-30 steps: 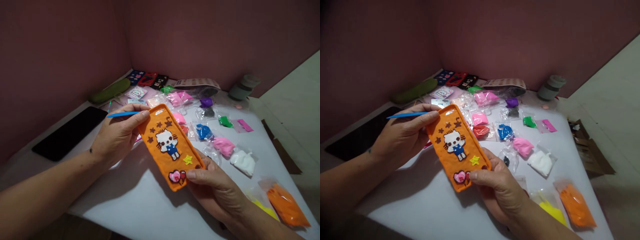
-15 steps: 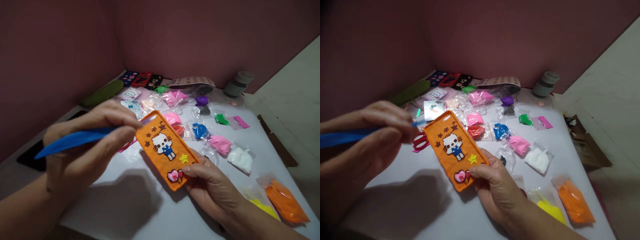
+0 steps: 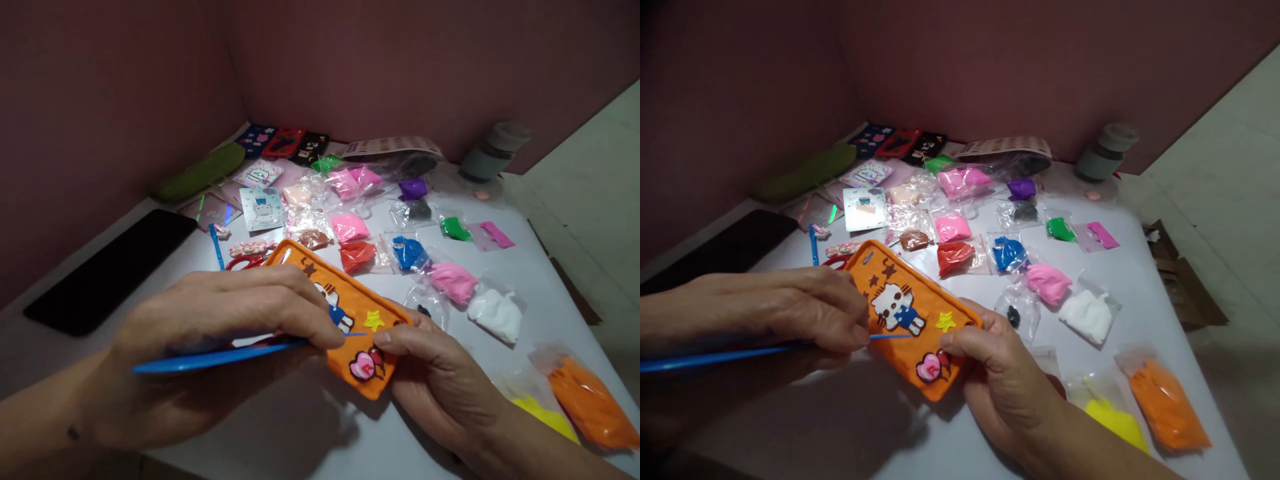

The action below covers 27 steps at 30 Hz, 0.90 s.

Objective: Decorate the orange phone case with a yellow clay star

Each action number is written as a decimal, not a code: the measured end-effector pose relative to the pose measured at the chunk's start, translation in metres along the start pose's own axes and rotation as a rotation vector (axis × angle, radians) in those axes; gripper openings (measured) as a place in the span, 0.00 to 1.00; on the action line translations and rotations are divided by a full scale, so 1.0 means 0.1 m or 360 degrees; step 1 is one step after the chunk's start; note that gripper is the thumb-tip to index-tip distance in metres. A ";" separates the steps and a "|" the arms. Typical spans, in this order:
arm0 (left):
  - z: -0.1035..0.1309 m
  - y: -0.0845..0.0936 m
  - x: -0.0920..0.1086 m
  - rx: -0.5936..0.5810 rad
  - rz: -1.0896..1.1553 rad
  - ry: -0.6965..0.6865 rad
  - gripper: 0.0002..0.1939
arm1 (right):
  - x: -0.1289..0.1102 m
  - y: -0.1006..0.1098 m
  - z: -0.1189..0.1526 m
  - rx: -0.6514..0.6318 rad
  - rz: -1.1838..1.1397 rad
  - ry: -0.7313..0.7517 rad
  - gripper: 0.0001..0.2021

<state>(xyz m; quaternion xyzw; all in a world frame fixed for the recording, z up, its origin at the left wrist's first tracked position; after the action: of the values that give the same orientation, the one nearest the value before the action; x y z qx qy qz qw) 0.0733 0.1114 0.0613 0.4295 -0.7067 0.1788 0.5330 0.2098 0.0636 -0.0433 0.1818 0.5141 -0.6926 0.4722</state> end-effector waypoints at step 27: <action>0.11 -0.40 0.07 -0.0645 -0.0783 -0.0480 0.17 | 0.06 -0.06 0.03 -0.0221 0.0087 -0.0049 0.17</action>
<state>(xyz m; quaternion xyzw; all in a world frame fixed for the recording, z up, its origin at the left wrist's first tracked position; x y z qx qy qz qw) 0.0986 0.0781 0.0556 0.4940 -0.6739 -0.1643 0.5242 0.2027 0.0585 -0.0433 0.1519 0.5483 -0.6449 0.5103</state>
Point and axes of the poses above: each hand's wrist, its own z-axis away from the middle knuckle, its own y-axis out of the back of the hand, x = y × z, the point moved 8 cm from there along -z, towards the middle knuckle, and after that the axes turned 15 degrees about z, right-handed, at the moved point
